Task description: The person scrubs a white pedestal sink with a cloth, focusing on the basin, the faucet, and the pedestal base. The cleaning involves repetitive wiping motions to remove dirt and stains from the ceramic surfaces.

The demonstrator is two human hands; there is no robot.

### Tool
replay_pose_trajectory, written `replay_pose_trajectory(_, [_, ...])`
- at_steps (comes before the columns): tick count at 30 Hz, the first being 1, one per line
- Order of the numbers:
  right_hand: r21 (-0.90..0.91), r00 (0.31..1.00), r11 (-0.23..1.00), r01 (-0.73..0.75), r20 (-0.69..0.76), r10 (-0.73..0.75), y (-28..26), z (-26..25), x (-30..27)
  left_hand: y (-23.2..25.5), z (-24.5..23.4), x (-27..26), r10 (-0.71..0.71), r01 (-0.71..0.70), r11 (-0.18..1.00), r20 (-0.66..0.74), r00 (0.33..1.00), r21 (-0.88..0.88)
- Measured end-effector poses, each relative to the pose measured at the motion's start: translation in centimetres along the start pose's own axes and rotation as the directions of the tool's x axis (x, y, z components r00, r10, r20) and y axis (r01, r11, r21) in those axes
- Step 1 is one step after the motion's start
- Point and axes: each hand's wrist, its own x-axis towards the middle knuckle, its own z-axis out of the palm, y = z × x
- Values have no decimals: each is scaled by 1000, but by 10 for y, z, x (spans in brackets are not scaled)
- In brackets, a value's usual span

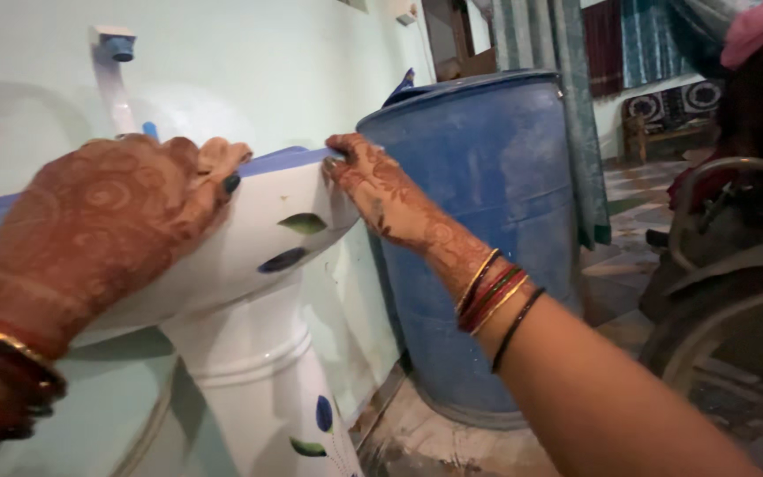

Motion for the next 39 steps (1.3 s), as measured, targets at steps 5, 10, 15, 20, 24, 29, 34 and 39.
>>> replay_pose_trajectory(5, [-4, 996, 996, 87, -35, -87, 5, 1, -4, 7, 9, 29, 18, -9, 997, 116, 993, -74])
replay_pose_trajectory(10, [123, 1000, 992, 0, -25, 3, 1, 2, -9, 21, 22, 85, -53, 83, 806, 68, 996, -587])
replay_pose_trajectory(15, [308, 999, 950, -47, -2, 51, 15, -7, -31, 49, 22, 144, -30, 174, 785, 243, 969, -594])
replay_pose_trajectory(20, [381, 993, 920, -94, -29, 113, 27, -34, -62, 83, 21, 194, 2, 154, 836, 284, 959, -526])
replay_pose_trajectory(24, [291, 978, 935, -201, 1, 210, 29, -56, -79, 98, 23, 227, -10, 231, 837, 407, 913, -496])
replay_pose_trajectory(29, [265, 982, 946, -185, 17, 187, 35, -67, -96, 117, 38, 250, -17, 182, 879, 353, 936, -441])
replay_pose_trajectory(34, [233, 980, 952, -198, 41, 194, 32, -73, -110, 128, 50, 271, -80, 267, 832, 370, 926, -487])
replay_pose_trajectory(39, [220, 981, 957, -191, 4, 195, 24, -79, -115, 122, 45, 253, -127, 281, 832, 329, 936, -478])
